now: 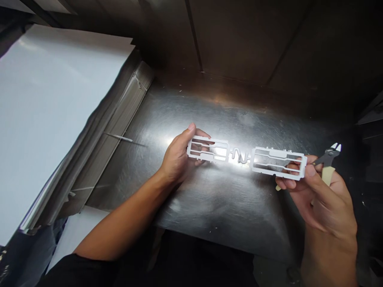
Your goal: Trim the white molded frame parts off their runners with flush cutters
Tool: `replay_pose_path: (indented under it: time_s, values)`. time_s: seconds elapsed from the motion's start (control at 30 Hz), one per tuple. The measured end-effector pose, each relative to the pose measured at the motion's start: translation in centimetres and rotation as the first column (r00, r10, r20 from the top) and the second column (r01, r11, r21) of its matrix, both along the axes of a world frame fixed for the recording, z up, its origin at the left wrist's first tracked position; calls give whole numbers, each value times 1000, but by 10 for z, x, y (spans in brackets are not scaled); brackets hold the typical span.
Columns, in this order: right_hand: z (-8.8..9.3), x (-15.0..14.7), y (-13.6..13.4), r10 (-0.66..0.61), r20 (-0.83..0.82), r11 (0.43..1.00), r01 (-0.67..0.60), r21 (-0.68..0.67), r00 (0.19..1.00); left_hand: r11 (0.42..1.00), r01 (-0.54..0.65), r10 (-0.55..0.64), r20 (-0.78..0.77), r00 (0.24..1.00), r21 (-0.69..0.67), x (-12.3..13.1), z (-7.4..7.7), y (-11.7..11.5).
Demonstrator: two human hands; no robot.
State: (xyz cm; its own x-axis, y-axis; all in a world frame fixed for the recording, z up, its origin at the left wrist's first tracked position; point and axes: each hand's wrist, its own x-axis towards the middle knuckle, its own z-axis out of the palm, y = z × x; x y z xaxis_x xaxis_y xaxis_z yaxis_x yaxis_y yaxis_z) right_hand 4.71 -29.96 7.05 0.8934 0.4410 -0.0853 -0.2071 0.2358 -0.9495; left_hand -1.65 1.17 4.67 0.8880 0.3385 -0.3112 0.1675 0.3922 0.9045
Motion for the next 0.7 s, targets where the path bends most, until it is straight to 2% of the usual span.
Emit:
replay_pose_path:
  time_s: [0.27,0.57,0.7]
  values:
    - [7,0,3,-98,16,993,99,-66,995,999,12,-11,8,1000,-39,0,-1,-3]
    - [6,0,1,-139,59,981,146,-125,988,994,40,-37,29,999,-101,-1,0,-3]
    - [-5,5,-7,-195,43,971,199,-129,980,989,50,-47,26,999,-137,-1,-1,-3]
